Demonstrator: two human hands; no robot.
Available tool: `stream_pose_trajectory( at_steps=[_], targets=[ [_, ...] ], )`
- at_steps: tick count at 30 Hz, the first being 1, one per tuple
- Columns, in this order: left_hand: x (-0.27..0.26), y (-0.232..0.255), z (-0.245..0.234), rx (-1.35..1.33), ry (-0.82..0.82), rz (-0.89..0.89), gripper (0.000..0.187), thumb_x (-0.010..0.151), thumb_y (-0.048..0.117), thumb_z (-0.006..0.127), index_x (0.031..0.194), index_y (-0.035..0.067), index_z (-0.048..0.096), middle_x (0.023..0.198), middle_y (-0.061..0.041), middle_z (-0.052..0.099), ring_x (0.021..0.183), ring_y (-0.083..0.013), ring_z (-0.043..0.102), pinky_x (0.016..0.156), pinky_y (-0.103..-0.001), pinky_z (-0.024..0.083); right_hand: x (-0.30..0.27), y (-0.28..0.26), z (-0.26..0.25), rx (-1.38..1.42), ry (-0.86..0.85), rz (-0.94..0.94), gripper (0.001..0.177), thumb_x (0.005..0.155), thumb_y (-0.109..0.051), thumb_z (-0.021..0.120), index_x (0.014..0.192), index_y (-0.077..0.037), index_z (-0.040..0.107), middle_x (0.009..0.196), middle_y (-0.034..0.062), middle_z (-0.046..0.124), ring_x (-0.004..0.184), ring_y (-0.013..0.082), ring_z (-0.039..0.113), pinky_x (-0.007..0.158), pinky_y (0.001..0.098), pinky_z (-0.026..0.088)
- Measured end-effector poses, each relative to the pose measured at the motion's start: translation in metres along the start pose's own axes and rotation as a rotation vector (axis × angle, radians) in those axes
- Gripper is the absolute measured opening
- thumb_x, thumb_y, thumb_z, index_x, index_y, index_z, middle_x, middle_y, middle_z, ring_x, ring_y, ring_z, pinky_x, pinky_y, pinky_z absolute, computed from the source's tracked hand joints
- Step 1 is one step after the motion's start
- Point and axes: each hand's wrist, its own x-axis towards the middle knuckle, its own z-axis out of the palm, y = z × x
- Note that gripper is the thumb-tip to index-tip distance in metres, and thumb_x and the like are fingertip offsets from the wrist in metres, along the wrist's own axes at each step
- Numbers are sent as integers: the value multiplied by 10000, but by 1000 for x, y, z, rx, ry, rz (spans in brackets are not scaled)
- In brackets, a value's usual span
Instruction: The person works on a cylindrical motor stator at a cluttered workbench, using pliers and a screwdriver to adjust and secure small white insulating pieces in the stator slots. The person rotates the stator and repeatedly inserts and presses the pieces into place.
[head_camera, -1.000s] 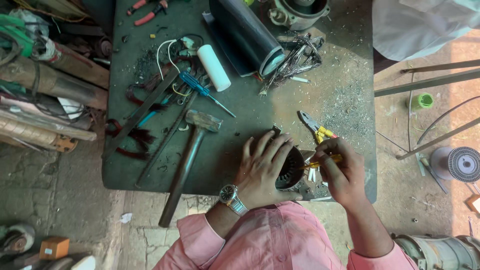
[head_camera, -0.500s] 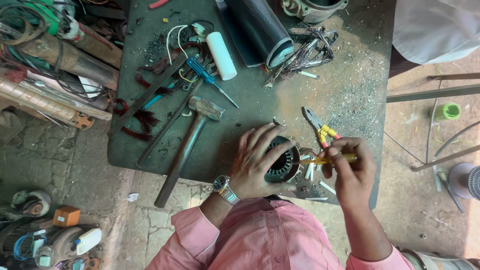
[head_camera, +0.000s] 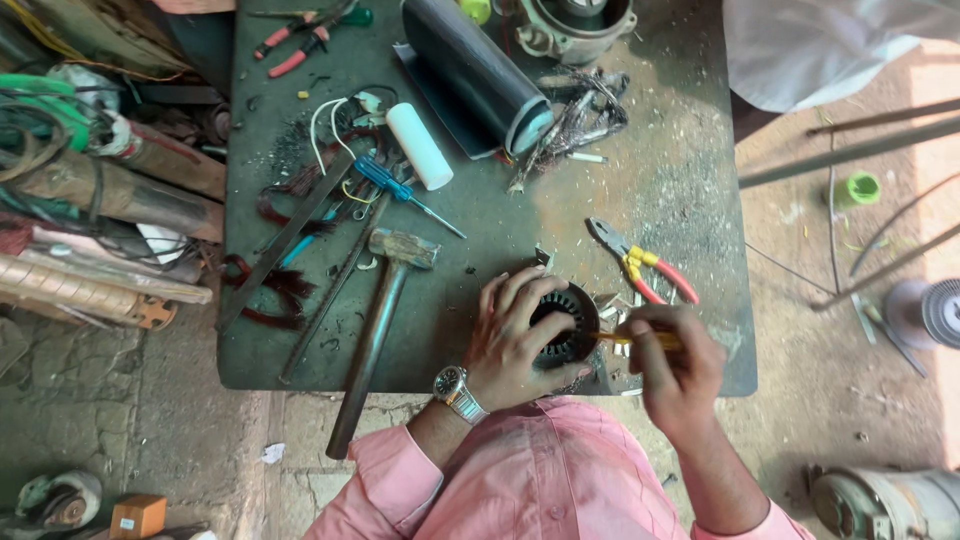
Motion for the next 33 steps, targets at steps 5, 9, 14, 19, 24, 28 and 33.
stream_pose_trajectory(
  at_steps=[5, 9, 14, 19, 24, 28, 33],
  targets=[
    [5, -3, -4, 46, -2, 33, 599, 809, 614, 788, 1158, 149, 646, 1452, -101, 522, 1477, -326, 410, 1201, -601, 263, -19, -4, 7, -87, 130, -138, 99, 1006, 67, 583, 1088, 34, 628, 956, 98, 738, 664, 87, 659, 584, 214, 530],
    [16, -7, -9, 50, -34, 51, 863, 752, 702, 764, 1381, 146, 564, 1498, -132, 461, 1448, -351, 398, 1189, -646, 237, -26, -12, 13, -210, 132, -154, 146, 970, 88, 597, 1098, 40, 651, 946, 97, 748, 703, 102, 692, 625, 237, 556],
    [30, -12, -15, 82, -120, 139, 1131, 628, 833, 729, 1491, 148, 474, 1581, -151, 404, 1490, -401, 310, 1160, -710, 150, -28, -21, 21, -375, 138, -262, 185, 935, 104, 633, 1100, 24, 659, 1013, 126, 749, 840, 169, 759, 714, 282, 598],
    [31, -14, -12, 49, -235, 134, 1175, 626, 836, 728, 1509, 107, 464, 1550, -132, 463, 1519, -349, 314, 1178, -728, 142, -43, -15, 31, -577, 192, -390, 181, 920, 84, 710, 1082, 5, 697, 1018, 139, 759, 830, 229, 763, 674, 321, 582],
    [31, -14, -10, 37, -222, 129, 1153, 668, 819, 738, 1520, 96, 456, 1533, -131, 483, 1522, -339, 330, 1179, -716, 173, -56, -8, 32, -612, 117, -550, 244, 867, 94, 746, 1103, 38, 727, 1012, 161, 753, 763, 218, 725, 603, 327, 564],
    [32, -16, -12, 77, -251, 146, 1142, 669, 786, 751, 1535, 104, 451, 1528, -126, 485, 1519, -337, 335, 1183, -700, 183, -55, 2, 32, -561, 58, -626, 290, 837, 114, 712, 1116, 36, 696, 1032, 173, 743, 795, 282, 707, 658, 362, 582],
    [34, -18, -15, 18, -239, 158, 1170, 645, 813, 751, 1523, 106, 441, 1536, -141, 463, 1512, -354, 318, 1164, -707, 173, -61, 3, 29, -465, 131, -446, 337, 881, 158, 634, 1189, 22, 659, 994, 139, 751, 730, 200, 731, 621, 314, 580]
  ],
)
